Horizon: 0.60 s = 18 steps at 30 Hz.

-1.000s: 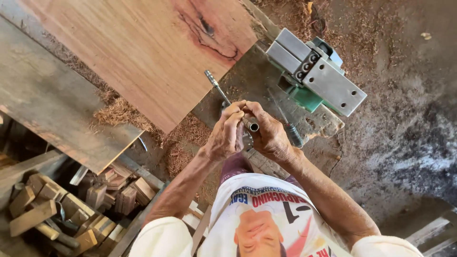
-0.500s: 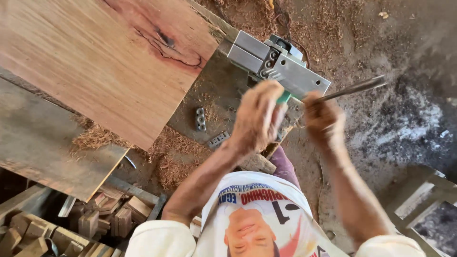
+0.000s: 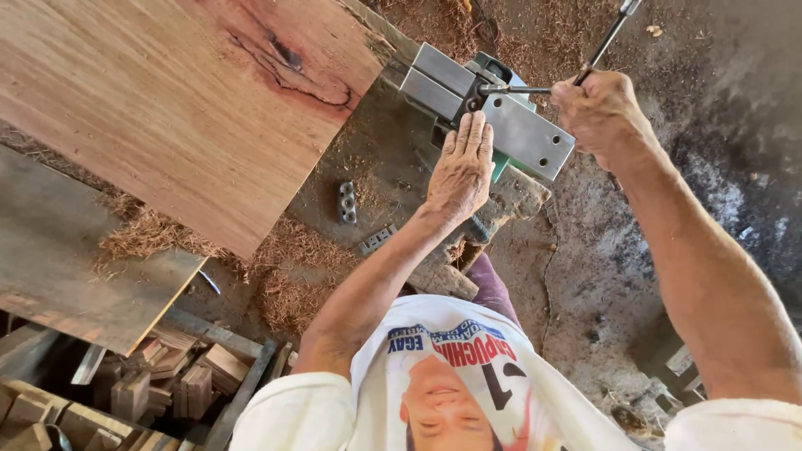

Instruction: The person uses hex keys to loosen and tighten bolts on a green metal machine mounted on a wooden workbench, working on several fasteners one at a time and adjusting parts of the machine by hand. At the end the person walks away from the bench across the workshop.

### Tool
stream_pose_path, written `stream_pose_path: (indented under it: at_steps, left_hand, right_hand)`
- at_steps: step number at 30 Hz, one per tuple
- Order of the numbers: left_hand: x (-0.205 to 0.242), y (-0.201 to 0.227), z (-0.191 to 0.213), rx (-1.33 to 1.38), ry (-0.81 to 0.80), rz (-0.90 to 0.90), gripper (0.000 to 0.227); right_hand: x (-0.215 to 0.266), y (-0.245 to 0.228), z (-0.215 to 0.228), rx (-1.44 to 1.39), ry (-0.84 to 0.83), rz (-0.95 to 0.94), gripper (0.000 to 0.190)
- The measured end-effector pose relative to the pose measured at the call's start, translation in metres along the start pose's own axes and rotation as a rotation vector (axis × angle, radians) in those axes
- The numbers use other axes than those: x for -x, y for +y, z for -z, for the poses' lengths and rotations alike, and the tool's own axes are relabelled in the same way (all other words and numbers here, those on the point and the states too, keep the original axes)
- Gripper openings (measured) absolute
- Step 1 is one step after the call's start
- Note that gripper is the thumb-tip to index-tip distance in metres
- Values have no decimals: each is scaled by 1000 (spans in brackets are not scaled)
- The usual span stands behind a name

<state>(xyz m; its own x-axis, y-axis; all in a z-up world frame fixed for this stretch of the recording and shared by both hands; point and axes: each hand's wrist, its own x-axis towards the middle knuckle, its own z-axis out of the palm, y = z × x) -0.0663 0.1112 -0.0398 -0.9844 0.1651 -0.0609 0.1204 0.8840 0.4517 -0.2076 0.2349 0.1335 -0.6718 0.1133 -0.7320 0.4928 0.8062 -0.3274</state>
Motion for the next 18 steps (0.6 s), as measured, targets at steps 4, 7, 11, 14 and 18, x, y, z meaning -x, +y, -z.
stream_pose_path:
  at_steps: [4, 7, 11, 14, 18]
  left_hand:
    - [1, -3, -5, 1, 13, -11, 64]
    - [-3, -2, -7, 22, 3, -1, 63]
    - [-6, -9, -9, 53, 21, 9, 60]
    - [-21, -36, 2, 159, 53, 12, 55]
    - [-95, -68, 50, 386, 89, -13, 47]
  right_hand:
    - [-24, 14, -3, -144, -65, 151, 33]
    - [-31, -1, -6, 271, -41, 259, 38]
    - [-28, -31, -9, 644, -46, 343, 46]
    - [-22, -42, -7, 712, -59, 345, 49]
    - [-60, -18, -22, 941, -10, 677, 31]
